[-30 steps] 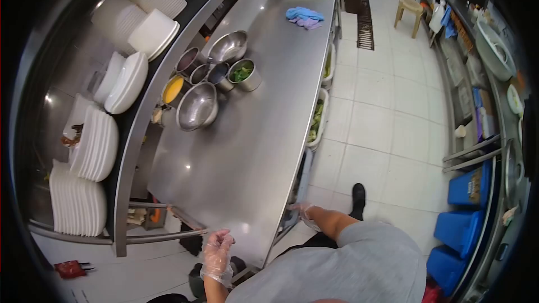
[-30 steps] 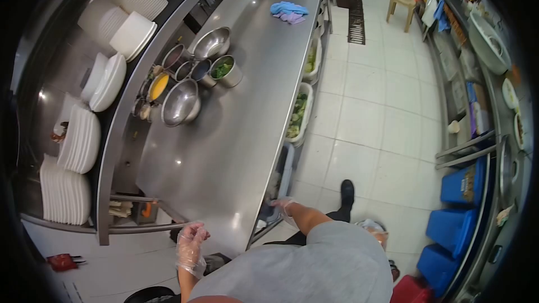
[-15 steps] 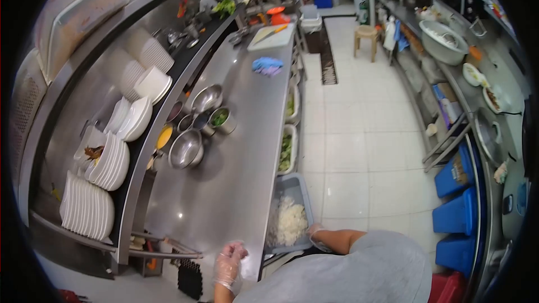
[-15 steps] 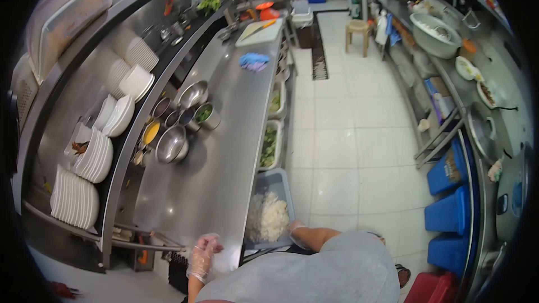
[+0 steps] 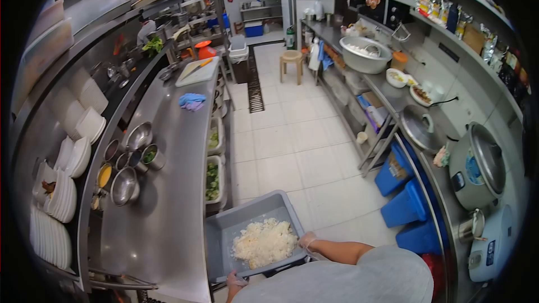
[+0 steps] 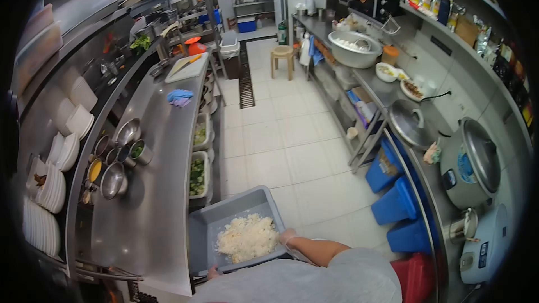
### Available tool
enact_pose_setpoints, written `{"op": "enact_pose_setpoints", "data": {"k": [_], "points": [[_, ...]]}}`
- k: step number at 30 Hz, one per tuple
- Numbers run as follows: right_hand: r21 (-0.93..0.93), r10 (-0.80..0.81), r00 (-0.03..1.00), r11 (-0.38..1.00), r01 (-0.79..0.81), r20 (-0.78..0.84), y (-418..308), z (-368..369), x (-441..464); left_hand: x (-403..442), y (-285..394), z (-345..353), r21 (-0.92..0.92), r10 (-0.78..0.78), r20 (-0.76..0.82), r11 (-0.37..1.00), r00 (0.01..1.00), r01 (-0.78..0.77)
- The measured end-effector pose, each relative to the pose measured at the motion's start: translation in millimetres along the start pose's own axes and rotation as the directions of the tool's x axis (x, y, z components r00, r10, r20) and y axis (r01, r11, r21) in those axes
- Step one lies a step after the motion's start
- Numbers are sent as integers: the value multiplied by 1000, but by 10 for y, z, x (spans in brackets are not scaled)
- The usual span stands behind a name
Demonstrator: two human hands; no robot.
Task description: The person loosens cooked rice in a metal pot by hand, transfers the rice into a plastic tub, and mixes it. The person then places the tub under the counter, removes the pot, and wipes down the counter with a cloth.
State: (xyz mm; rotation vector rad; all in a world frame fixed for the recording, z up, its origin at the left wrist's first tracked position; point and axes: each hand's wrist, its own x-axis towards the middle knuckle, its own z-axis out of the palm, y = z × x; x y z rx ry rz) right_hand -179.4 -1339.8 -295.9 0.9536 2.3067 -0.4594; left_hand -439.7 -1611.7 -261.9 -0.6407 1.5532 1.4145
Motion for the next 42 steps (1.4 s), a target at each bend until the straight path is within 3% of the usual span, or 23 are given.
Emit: {"op": "enact_pose_setpoints", "data": {"k": [3, 6, 8, 10, 12, 13, 15, 18, 19, 22, 24, 27, 31, 33, 34, 36, 39, 42], "points": [[-29, -29, 999, 999, 30, 46, 496, -103, -406, 159, -54, 393, 175, -90, 79, 982, 993, 76], [-36, -110, 994, 993, 110, -11, 1085, 251, -484, 253, -104, 912, 389, -165, 159, 917, 973, 92], [-100, -63, 988, 992, 77, 139, 1363, 448, -731, 320, -132, 1316, 578, -195, 218, 816, 956, 34], [189, 55, 972, 977, -99, 229, 1589, 546, -1025, 392, -174, 1695, 787, -179, 308, 599, 935, -144], [379, 96, 993, 918, -114, 66, 1748, 793, -1290, 485, -180, 2094, 781, -209, 277, 617, 938, -93], [568, 229, 961, 776, -275, 153, 1766, 918, -1251, 454, -148, 2261, 620, -295, 177, 775, 939, 126], [790, 393, 832, 320, -522, 391, 1811, 1055, -1069, 510, -28, 2543, 604, -308, 215, 787, 927, 122], [671, 195, 979, 718, -184, 59, 1815, 1057, -1067, 295, 343, 2979, 536, -312, 259, 834, 914, 133], [750, 270, 959, 615, -244, 90, 1807, 1028, -996, 183, 491, 3121, 502, -310, 273, 854, 911, 140], [857, 433, 851, 272, -438, 298, 1854, 710, -703, 911, 722, 3449, 512, -447, 516, 845, 730, 155], [877, 495, 783, 81, -474, 377, 1900, 357, -446, 1081, 957, 3755, 531, -474, 537, 833, 698, 156], [867, 559, 669, -238, -438, 491, 2016, -245, -68, 865, 1519, 4501, 520, -419, 602, 852, 680, 65], [771, 592, 526, -596, -224, 611, 1979, -1367, 285, 972, 2129, 5283, 528, -380, 623, 849, 683, -8], [730, 586, 494, -665, -161, 643, 2095, -1672, 486, 940, 2356, 5747, 539, -397, 659, 842, 639, -33], [716, 559, 517, -679, -163, 648, 2288, -1491, 659, 956, 2438, 5945, 543, -403, 675, 838, 618, -47], [691, 508, 564, -704, -163, 651, 2736, -1083, 1086, 1016, 2480, 6403, 585, -343, 628, 800, 699, -133], [696, 612, 409, -713, -86, 677, 2647, -2219, 1123, 1239, 2525, 7089, 677, -315, 544, 712, 778, -186], [760, 624, 464, -618, -201, 629, 3297, -2367, 1637, 1844, 2488, 7693, 682, -349, 537, 715, 768, -152]]}}
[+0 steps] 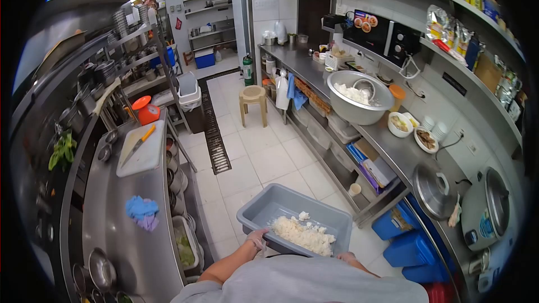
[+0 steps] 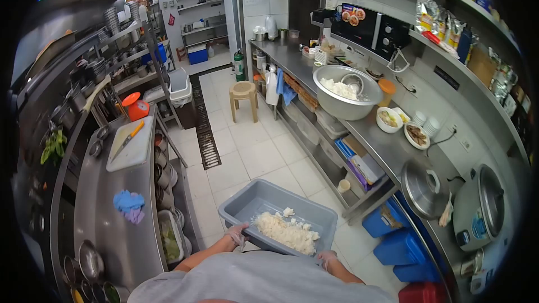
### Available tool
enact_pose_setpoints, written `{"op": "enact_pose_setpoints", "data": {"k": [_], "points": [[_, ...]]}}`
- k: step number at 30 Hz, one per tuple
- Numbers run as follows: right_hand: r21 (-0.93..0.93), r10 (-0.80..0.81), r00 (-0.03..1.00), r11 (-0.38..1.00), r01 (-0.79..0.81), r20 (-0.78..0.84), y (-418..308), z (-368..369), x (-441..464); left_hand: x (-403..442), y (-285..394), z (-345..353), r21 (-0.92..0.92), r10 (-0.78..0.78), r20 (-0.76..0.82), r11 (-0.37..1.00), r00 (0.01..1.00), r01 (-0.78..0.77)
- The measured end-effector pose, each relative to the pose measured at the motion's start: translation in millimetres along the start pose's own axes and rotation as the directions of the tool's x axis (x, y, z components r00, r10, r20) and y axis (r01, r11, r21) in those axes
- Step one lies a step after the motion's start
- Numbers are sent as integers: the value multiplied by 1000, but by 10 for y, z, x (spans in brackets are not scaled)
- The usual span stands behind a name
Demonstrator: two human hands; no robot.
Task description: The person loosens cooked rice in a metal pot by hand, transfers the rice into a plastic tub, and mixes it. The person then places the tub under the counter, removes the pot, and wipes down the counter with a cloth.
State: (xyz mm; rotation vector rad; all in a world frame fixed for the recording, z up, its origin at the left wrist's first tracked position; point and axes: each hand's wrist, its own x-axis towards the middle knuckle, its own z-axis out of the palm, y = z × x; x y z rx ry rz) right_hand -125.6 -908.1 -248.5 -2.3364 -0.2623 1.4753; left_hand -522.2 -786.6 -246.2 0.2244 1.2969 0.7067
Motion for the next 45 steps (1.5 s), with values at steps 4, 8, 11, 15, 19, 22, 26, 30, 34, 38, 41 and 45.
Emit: {"op": "enact_pose_setpoints", "data": {"k": [4, 8, 11, 15, 19, 22, 26, 30, 34, 38, 41, 45], "points": [[-159, -26, 999, 987, 30, 25, -1018, 304, 1238, 264, 751, 30, -134, 4, -63, 991, 998, -13], [-105, -103, 979, 987, 123, 179, -2396, 949, 1357, 236, 1503, 6, -339, 26, -143, 938, 989, -74], [-209, -276, 949, 930, 304, 152, -3639, 1227, 318, 338, 1884, -248, -521, 79, -165, 839, 983, -154], [-125, -371, 889, 902, 414, 269, -4727, 1817, 182, 625, 2554, -517, -615, 142, -202, 752, 969, -238], [-78, -368, 900, 916, 395, 233, -5464, 2298, 267, 897, 3765, -463, -533, 298, -143, 780, 944, -327], [194, -515, 837, 854, 483, 181, -5916, 2220, 248, 1295, 4746, -117, -474, 320, -87, 820, 943, -321], [441, -521, 850, 783, 439, 79, -6583, 2012, 418, 1566, 5896, 698, -355, 410, 96, 865, 907, -354], [404, -581, 808, 719, 565, -96, -7392, 1583, 447, 2080, 6809, 1488, -299, 489, 330, 866, 808, -402], [289, -604, 750, 692, 661, -269, -8158, 1199, 527, 2696, 7520, 2325, -293, 489, 372, 868, 789, -400], [400, -605, 725, 606, 688, -329, -8806, 1149, 1225, 3526, 8111, 2982, -277, 477, 428, 878, 767, -392], [402, -515, 761, 648, 647, -395, -9021, 1185, 1415, 4138, 8327, 3296, -231, 378, 386, 923, 842, -308], [294, -487, 746, 709, 642, -455, -9367, 1190, 1578, 4517, 8546, 3648, -230, 359, 399, 930, 844, -287]]}}
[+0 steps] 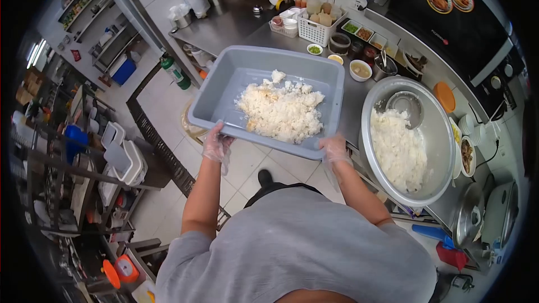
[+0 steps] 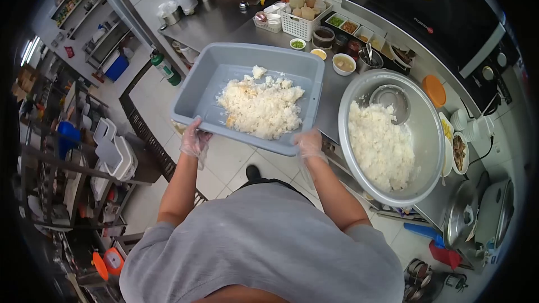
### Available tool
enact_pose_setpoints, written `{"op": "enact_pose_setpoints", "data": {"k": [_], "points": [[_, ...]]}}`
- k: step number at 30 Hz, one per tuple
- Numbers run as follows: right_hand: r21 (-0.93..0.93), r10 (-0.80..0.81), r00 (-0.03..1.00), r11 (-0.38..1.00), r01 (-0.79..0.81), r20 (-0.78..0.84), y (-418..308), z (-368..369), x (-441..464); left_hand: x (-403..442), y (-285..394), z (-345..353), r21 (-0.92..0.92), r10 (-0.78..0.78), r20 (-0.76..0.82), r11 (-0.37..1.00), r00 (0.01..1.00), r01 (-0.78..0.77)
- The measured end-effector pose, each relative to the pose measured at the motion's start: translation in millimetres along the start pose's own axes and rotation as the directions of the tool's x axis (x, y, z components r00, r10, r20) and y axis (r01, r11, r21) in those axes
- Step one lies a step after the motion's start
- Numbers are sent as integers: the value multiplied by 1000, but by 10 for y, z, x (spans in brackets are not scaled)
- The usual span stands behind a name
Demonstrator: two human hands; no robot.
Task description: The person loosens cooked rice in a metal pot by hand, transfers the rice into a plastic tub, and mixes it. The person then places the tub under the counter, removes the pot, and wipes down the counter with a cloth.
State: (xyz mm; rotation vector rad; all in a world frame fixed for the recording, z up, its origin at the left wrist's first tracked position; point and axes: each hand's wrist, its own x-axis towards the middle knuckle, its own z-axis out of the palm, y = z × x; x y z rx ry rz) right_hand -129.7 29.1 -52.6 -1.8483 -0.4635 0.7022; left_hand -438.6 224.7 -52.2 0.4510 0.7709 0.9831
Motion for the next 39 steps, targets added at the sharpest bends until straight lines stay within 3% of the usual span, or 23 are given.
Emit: {"op": "enact_pose_setpoints", "data": {"k": [4, 7, 10, 11, 13, 15, 17, 19, 20, 22, 25, 26, 28, 30, 31, 34, 37, 39], "points": [[-9, 80, 997, 997, -80, 16, -268, 262, 91, 684, 259, 6, 136, -50, -7, 989, 999, 51], [-216, 63, 992, 976, -38, 110, -420, 410, 342, 1143, 465, 146, 207, -60, -26, 976, 998, 64], [-678, -221, 965, 732, 68, -143, -1153, 520, 181, 1317, 680, 312, 319, -148, 7, 938, 989, 138], [-695, -417, 903, 679, 237, -99, -1202, 573, 275, 1361, 705, 325, 334, -164, 19, 931, 986, 148], [-702, -748, 664, 477, 530, -6, -1364, 702, 634, 1492, 761, 371, 371, -191, 49, 915, 980, 160], [-715, -666, 741, 476, 513, 88, -1300, 902, 1195, 1603, 810, 380, 408, -243, 73, 892, 967, 194], [-788, -322, 944, 562, 251, 71, -1160, 1064, 1902, 1676, 854, 349, 475, -302, 61, 847, 951, 239], [-877, 61, 964, 433, 209, 260, -1065, 1177, 2360, 1733, 925, 305, 565, -357, 21, 775, 934, 283], [-892, 67, 965, 402, 207, 254, -1015, 1299, 2482, 1784, 958, 312, 626, -379, 7, 723, 925, 292], [-922, 92, 965, 330, 205, 247, -909, 1536, 2608, 1766, 1024, 320, 729, -428, -39, 605, 903, 319], [-868, 19, 985, 476, 142, 172, -720, 1545, 2546, 1716, 1322, 720, 974, -462, -221, -67, 859, 215], [-861, -78, 990, 490, 138, 114, -761, 1524, 2458, 1732, 1403, 850, 976, -391, -39, -211, 920, -49], [-849, -250, 968, 512, 129, -4, -823, 1453, 2113, 1687, 1469, 1053, 720, -337, 346, -503, 875, -479], [-875, -35, 982, 448, 181, 185, -705, 1377, 2107, 1817, 1422, 1478, 677, -413, 433, -438, 801, -591], [-879, 83, 960, 431, 206, 266, -622, 1357, 2060, 2033, 1240, 1569, 710, -394, 431, -408, 812, -574], [-806, 75, 974, 578, 131, 213, -761, 1314, 1853, 2937, 493, 1607, 692, -399, 474, -383, 785, -612], [-760, 150, 970, 648, 51, 192, -797, 1325, 1917, 3687, -164, 1493, 580, -632, 467, -308, 618, -754], [-559, 186, 970, 826, -70, 153, -826, 1436, 1885, 3527, -349, 1475, 545, -623, 621, -94, 476, -833]]}}
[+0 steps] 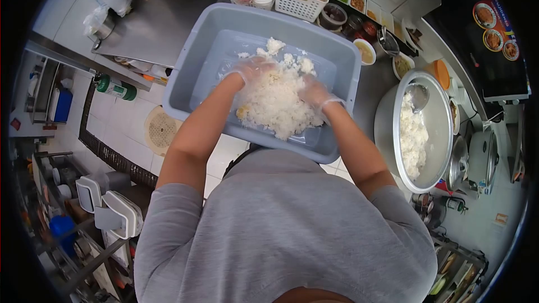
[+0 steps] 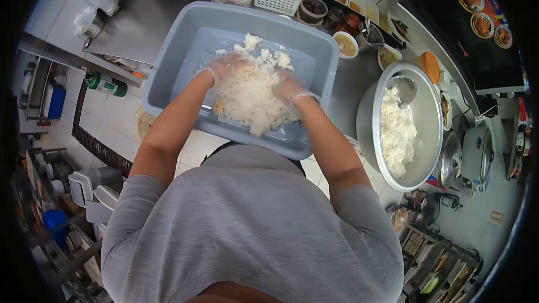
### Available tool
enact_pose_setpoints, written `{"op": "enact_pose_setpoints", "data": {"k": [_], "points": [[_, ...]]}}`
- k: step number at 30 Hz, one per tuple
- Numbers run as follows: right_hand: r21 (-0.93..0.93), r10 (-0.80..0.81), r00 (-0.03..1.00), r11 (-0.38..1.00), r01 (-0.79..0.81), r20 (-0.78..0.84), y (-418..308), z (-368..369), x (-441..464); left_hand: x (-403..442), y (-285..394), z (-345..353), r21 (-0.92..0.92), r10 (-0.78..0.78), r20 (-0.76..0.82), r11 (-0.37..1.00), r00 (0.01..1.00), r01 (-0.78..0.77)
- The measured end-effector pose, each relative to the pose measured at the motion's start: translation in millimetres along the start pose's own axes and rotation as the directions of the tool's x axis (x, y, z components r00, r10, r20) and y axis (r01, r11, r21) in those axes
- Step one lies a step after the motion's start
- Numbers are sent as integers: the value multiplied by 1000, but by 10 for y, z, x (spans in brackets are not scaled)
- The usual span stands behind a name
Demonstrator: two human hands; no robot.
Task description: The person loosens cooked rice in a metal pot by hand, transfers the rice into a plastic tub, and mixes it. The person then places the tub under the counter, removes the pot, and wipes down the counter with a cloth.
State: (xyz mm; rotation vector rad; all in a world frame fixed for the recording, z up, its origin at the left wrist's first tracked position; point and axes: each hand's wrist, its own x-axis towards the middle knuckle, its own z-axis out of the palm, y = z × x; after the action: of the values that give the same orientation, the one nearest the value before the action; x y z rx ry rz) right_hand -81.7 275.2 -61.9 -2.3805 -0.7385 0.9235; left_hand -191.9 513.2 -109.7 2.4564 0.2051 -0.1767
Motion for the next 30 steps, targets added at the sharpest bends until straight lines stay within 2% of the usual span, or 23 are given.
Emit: {"op": "enact_pose_setpoints", "data": {"k": [1, 2, 3, 4, 7, 10, 13, 15, 16, 17, 19, 21, 22, 23, 25, 26, 28, 30], "points": [[150, 28, 1000, 988, -27, -1, -36, 75, -2, -15, 112, 97, -153, 4, -21, 988, 1000, -7], [326, -12, 999, 945, -2, 40, -30, 147, 54, -33, 234, 187, -302, 8, -43, 953, 999, -20], [492, -59, 996, 870, 17, 71, -1, 225, 136, -50, 421, 221, -527, -82, -32, 849, 996, 53], [641, -115, 989, 767, 32, 89, -34, 247, 157, -55, 527, 254, -717, -168, -4, 687, 986, 115], [651, -179, 974, 758, 47, 137, -208, 131, 71, -100, 618, 342, -768, -124, -68, 640, 990, 28], [476, -176, 983, 870, 132, 48, -142, 193, 236, -141, 835, 273, -667, -336, -139, 727, 932, 163], [712, -103, 994, 700, 46, 38, -370, 87, 33, -185, 1010, 254, -908, -350, -146, 420, 925, 16], [723, -42, 999, 691, 18, 16, -353, 97, -24, -199, 1058, 152, -823, -342, -229, 567, 911, 6], [728, -11, 1000, 686, 4, 4, -337, 112, -52, -225, 1112, 79, -829, -348, -228, 559, 910, 6], [700, -59, 997, 710, 74, -46, -320, 140, -74, -251, 1166, 5, -834, -353, -227, 551, 908, 6], [630, -161, 976, 746, 216, -145, -376, 165, -163, -316, 1282, -136, -930, -378, -139, 368, 916, 11], [602, -226, 969, 762, 241, -101, -545, -15, -391, -353, 1153, -103, -825, -379, -226, 564, 897, 31], [587, -257, 963, 769, 252, -78, -617, -96, -485, -372, 1138, -125, -787, -422, -213, 608, 881, 101], [418, -279, 954, 859, 297, -107, -584, -104, -458, -391, 1124, -148, -745, -463, -200, 644, 863, 173], [39, -334, 931, 939, 343, -147, -539, -158, -387, -432, 1208, -340, -685, -635, -76, 593, 769, 422], [63, -309, 945, 946, 317, -106, -511, -197, -412, -330, 971, -241, -517, -657, -138, 686, 741, 512], [106, -264, 964, 959, 264, -19, -595, -386, -554, -352, 467, -81, -430, -450, -279, 848, 848, 309], [-22, -210, 977, 977, 211, 32, -606, -525, -631, -491, 208, -139, -268, -302, -313, 938, 900, 222]]}}
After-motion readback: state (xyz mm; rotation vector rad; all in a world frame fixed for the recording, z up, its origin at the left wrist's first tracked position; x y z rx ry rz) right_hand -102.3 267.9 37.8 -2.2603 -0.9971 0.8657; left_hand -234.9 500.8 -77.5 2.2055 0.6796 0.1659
